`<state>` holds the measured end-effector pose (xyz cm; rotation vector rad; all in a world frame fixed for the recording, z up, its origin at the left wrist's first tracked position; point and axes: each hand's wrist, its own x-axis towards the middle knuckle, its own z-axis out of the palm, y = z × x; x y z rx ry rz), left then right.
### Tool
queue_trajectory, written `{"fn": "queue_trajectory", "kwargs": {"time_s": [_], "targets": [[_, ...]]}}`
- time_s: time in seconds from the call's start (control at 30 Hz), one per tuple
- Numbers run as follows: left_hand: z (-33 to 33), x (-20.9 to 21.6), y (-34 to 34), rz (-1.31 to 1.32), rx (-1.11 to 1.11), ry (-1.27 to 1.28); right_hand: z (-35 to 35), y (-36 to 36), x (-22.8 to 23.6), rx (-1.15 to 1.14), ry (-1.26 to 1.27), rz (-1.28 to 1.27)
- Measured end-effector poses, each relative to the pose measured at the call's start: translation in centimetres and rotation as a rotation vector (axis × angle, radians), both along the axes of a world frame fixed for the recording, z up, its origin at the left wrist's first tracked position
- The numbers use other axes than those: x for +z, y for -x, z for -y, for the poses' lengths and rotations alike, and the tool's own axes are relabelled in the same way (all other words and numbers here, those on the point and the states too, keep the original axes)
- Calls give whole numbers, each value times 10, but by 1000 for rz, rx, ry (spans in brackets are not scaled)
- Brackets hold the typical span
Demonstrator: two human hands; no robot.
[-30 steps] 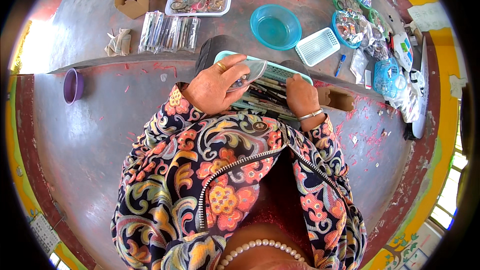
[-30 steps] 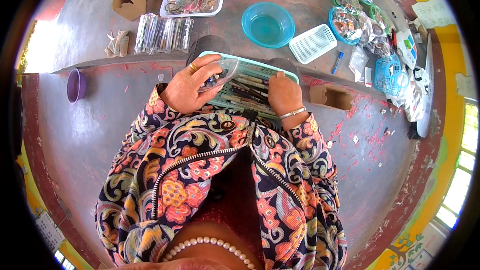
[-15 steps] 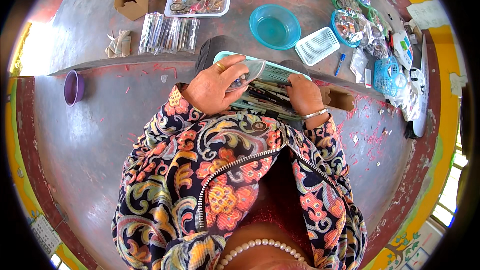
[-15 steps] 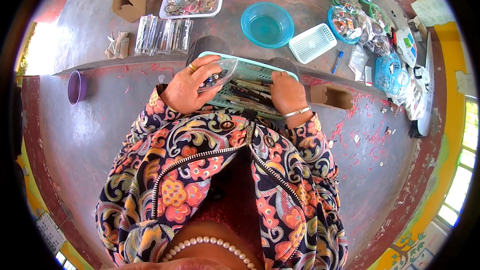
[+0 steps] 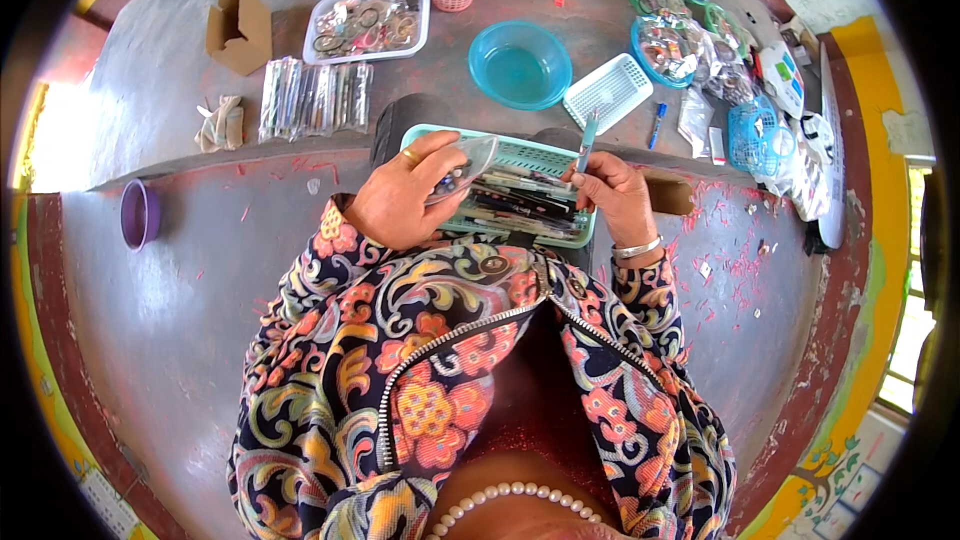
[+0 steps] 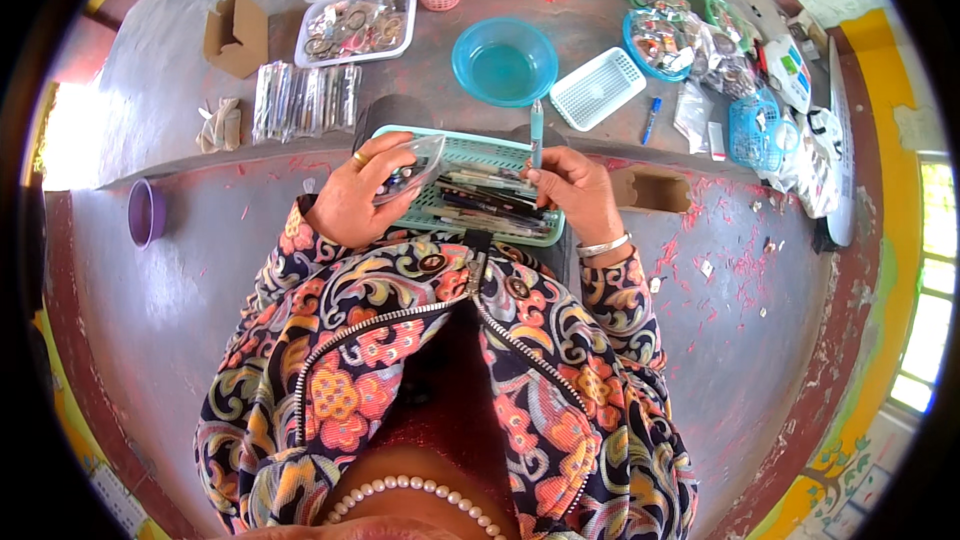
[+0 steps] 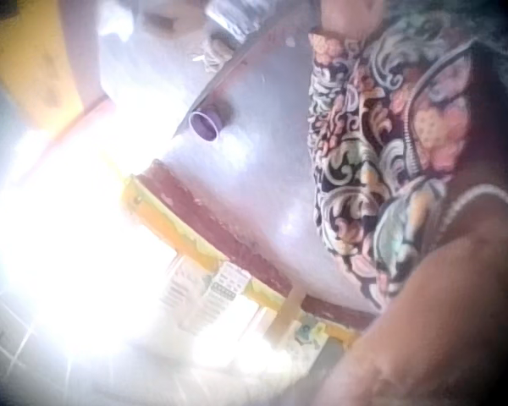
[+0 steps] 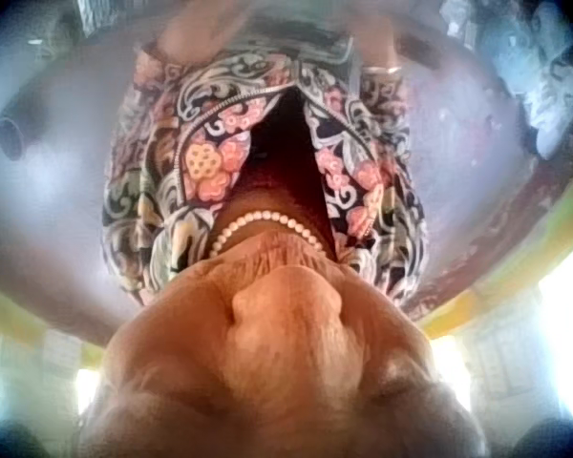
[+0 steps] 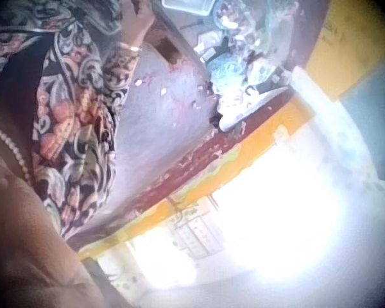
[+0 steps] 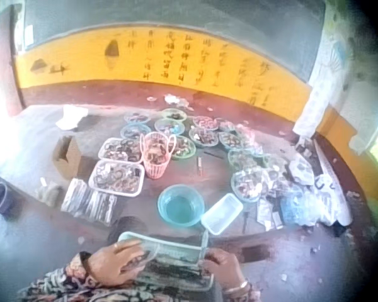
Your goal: The person sits on the floor and organizes pens from a light blue basket into small clear plastic bags. They repeatedly pick up pens, place them into a bag, and then place the filled bag into the basket.
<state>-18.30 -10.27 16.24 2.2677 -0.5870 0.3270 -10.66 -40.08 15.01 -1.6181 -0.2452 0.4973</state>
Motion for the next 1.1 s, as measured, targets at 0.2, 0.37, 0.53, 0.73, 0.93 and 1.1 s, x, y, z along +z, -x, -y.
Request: {"fn": "queue_trajectory", "kwargs": {"time_s": [0.2, 0.37, 0.53, 0.73, 0.93, 1.1], "targets": [[-1, 0, -1, -22, -7, -14, -7, 6, 8, 26, -240, -144], [-1, -2, -2, 14, -20, -13, -7, 7, 6, 67, -344, -226], [0, -3, -2, 14, -22, -13, -6, 7, 4, 68, -534, -369], [2, 0, 0, -23, -16, -1, -6, 5, -1, -193, -769, -600], [1, -1, -1, -16, -25, -11, -6, 5, -5, -172, -811, -618], [0, 0, 1, -95, -19, 17, -8, 6, -4, -109, -790, -562]]}}
